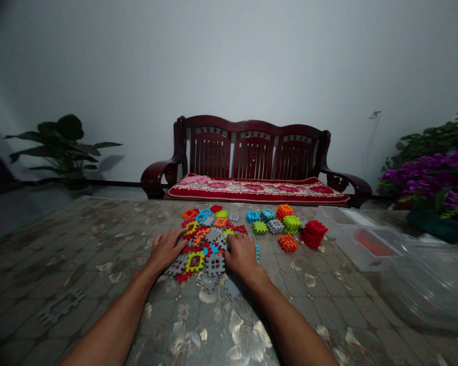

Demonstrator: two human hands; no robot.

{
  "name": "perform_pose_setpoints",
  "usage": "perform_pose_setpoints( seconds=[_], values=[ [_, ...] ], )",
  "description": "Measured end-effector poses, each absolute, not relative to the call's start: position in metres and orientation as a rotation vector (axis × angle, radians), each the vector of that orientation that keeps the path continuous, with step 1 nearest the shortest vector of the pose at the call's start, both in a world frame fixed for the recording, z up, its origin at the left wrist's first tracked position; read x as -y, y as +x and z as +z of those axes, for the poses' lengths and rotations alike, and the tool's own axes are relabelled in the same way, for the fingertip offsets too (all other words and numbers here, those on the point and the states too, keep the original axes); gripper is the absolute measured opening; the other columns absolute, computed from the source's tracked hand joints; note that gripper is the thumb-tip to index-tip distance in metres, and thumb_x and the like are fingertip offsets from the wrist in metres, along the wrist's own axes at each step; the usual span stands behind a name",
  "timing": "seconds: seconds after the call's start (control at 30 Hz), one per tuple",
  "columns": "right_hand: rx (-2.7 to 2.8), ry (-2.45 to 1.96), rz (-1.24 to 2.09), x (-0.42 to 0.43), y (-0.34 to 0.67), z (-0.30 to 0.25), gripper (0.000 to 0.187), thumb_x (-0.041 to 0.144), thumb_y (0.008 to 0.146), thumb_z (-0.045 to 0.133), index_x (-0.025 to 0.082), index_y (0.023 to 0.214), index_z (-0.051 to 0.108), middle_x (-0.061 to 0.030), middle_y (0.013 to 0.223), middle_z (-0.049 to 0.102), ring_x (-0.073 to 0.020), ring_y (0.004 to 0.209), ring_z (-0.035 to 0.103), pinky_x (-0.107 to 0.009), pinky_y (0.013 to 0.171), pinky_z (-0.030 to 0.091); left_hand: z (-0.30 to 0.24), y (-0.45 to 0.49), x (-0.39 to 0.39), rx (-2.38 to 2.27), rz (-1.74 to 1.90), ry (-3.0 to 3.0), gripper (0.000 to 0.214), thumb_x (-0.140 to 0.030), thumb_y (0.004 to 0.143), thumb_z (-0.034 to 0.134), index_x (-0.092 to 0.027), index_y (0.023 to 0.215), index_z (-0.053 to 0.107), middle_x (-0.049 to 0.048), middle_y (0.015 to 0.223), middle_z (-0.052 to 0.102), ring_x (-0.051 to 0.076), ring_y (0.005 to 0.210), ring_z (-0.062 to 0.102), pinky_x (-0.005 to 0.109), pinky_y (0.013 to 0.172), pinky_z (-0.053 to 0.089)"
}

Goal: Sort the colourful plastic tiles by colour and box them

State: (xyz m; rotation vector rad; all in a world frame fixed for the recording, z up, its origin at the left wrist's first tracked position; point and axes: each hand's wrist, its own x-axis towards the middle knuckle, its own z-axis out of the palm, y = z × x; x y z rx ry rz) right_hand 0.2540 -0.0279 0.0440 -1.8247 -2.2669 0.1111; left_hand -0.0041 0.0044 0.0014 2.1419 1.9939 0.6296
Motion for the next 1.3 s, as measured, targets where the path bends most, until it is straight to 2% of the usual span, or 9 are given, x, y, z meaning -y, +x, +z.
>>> perform_pose_setpoints(
  seconds=[0.3,0.43,0.6,0.77,1.03,1.3],
  values=[
    [2.047,-1.801,0.240,0.023,0.258,0.039,0.067,0.025,0.075,0.066,0.022,0.141,0.056,-0.0083,0.132,0.067,-0.0287,0.119,0.057,-0.036,0.099,0.042,0.001,-0.005,-0.005,-1.998,0.634,2.144,0.041,-0.032,0.095,0.044,-0.030,0.134,0.059,0.0070,0.144,0.060,0.027,0.135,0.050,0.057,0.119,0.021],
    [1.895,-1.773,0.224,0.010,0.277,0.045,0.062,0.026,0.077,0.067,0.023,0.139,0.058,-0.0061,0.127,0.069,-0.0256,0.116,0.060,-0.034,0.100,0.043,0.004,-0.004,-0.004,-2.002,0.610,2.136,0.042,-0.032,0.095,0.045,-0.030,0.134,0.059,0.0069,0.145,0.060,0.027,0.136,0.050,0.058,0.119,0.022],
    [1.694,-1.916,0.017,-0.010,0.336,0.053,0.051,0.031,0.083,0.064,0.020,0.133,0.062,-0.0086,0.128,0.069,-0.0263,0.118,0.061,-0.034,0.099,0.044,0.006,-0.003,-0.004,-2.010,0.598,2.138,0.042,-0.031,0.095,0.046,-0.029,0.134,0.060,0.0082,0.143,0.061,0.028,0.135,0.051,0.059,0.118,0.024],
    [1.595,-2.177,-0.064,-0.014,0.381,0.051,0.049,0.030,0.085,0.060,0.020,0.133,0.063,-0.0107,0.125,0.070,-0.0286,0.115,0.064,-0.034,0.090,0.047,0.002,-0.004,-0.005,-2.023,0.588,2.139,0.042,-0.031,0.096,0.044,-0.029,0.136,0.059,0.0079,0.145,0.059,0.028,0.136,0.050,0.060,0.118,0.023],
    [1.591,-2.299,-0.151,-0.014,0.389,0.048,0.051,0.030,0.087,0.055,0.020,0.137,0.060,-0.0113,0.127,0.069,-0.0292,0.116,0.063,-0.034,0.088,0.047,-0.003,-0.006,-0.008,-2.033,0.588,2.153,0.041,-0.032,0.097,0.044,-0.029,0.134,0.059,0.0075,0.146,0.059,0.027,0.137,0.050,0.059,0.119,0.023],
    [1.593,-2.266,-0.214,-0.015,0.388,0.038,0.042,0.033,0.089,0.057,0.022,0.128,0.066,-0.0107,0.126,0.070,-0.0266,0.112,0.063,-0.031,0.086,0.045,-0.004,-0.006,-0.008,-2.038,0.580,2.156,0.042,-0.032,0.097,0.043,-0.030,0.136,0.058,0.0063,0.146,0.059,0.027,0.138,0.049,0.057,0.118,0.024]
  ],
)
